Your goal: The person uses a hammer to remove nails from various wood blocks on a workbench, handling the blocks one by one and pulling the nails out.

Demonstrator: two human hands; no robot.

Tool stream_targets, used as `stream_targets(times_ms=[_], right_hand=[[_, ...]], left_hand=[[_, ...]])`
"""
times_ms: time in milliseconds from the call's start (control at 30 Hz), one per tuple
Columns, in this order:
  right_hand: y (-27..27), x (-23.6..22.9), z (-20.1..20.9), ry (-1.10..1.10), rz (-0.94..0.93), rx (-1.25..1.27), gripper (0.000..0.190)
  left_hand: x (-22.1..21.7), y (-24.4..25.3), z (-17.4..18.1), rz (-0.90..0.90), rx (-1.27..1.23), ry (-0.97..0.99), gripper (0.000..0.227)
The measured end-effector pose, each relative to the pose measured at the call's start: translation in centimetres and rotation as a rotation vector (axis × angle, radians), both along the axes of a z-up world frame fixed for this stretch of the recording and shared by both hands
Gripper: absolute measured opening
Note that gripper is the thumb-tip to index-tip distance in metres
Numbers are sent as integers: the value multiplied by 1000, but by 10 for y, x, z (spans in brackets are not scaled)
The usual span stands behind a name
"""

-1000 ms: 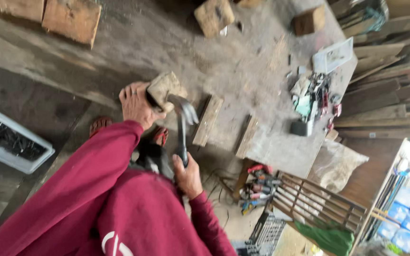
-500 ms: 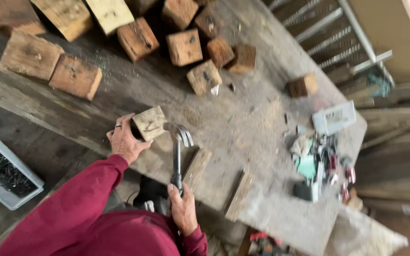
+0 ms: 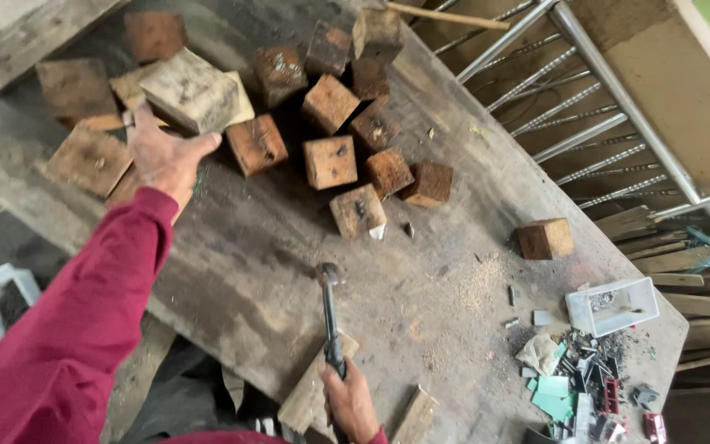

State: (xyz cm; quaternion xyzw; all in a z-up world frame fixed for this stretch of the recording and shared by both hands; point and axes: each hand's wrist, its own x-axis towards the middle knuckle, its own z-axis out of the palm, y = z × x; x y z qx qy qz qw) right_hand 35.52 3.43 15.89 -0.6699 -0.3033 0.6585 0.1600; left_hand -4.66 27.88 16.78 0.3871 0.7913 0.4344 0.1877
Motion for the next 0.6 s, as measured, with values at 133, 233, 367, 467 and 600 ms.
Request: stream_targets(times_ms=[133, 233, 367, 467, 600], right_hand=[[7, -33, -14, -95, -35, 5, 28], [13, -78, -29, -86, -205, 0, 29], [49, -138, -53, -18, -309, 4, 28], [67, -163, -60, -15, -252, 40, 23], [95, -174, -64, 3, -277, -114, 23]], left_hand=[[-31, 94, -21, -37, 9, 17, 111], [-45, 150, -51, -116, 24, 112, 111], [-70, 209, -78, -289, -60, 272, 111], [-89, 234, -78, -473, -259, 538, 114], [-101, 255, -45, -517, -286, 661, 125]])
